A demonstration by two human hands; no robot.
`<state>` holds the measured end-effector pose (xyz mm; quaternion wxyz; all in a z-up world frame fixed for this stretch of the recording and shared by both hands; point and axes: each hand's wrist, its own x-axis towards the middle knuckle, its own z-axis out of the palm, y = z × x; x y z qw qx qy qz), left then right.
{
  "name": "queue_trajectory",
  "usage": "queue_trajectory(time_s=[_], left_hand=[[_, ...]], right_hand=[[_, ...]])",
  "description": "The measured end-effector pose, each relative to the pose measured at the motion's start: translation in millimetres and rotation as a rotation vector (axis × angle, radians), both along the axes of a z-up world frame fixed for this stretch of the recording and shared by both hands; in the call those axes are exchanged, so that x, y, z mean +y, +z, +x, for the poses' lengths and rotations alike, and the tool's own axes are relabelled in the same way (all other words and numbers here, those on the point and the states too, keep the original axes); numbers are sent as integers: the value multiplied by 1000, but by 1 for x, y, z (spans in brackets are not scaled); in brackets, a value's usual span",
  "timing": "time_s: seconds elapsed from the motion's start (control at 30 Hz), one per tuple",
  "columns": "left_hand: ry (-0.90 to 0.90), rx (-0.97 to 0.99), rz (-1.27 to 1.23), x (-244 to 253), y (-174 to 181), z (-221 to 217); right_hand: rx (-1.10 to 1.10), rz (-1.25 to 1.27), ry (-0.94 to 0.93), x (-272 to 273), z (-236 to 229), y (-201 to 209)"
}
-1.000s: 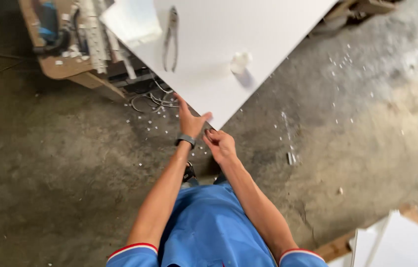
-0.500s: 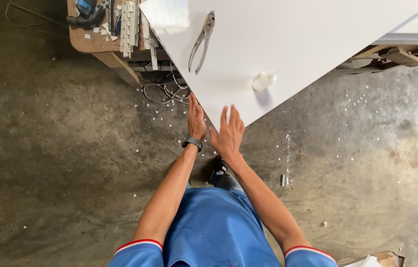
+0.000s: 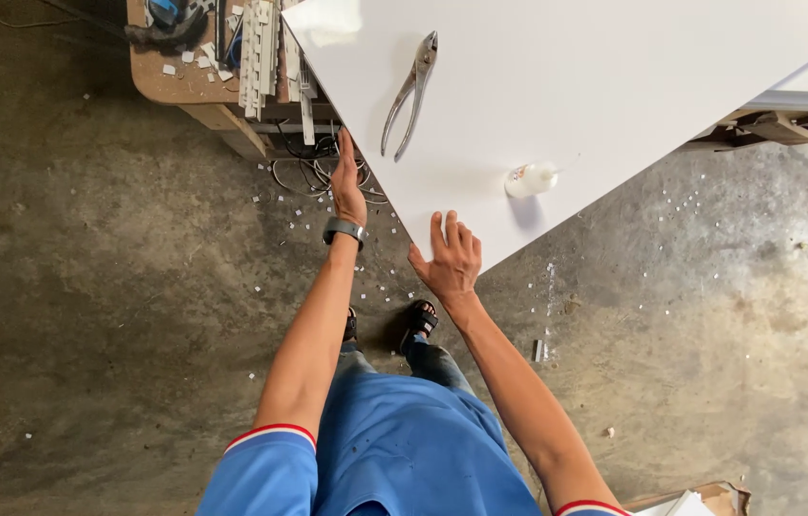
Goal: Attaching and gluing plastic trim to the edge of a board.
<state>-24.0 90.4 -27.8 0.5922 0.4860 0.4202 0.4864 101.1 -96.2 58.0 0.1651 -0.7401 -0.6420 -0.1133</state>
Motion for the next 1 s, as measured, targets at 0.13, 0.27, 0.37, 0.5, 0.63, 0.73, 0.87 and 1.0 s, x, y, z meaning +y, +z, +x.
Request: queue_trajectory(time_s=[0.13,0.27,0.37,0.5,0.63,0.73,0.87,1.0], left_hand=[[7,3,0,30,-6,-10],[20,-10,65,61,-14,-16],[50,39,119,85,-15,-16],[66,97,124,109,-4,-16],[87,178,119,127,1,-18],[120,251,213,133,13,-18],[275,242,-164,125,35,-10],[389,271,57,149,-20,-9]], right_hand=[[-15,15,4,1,0,0],[2,26,-10,1,-2,2],[2,33,-21,2,-2,-1],[25,38,-27,3,-3,6],[31,15,-56,2,-4,1],[14,37,-52,2,-2,2],[24,15,-16,-9,-1,3],[26,-2,-27,-4,-1,3]])
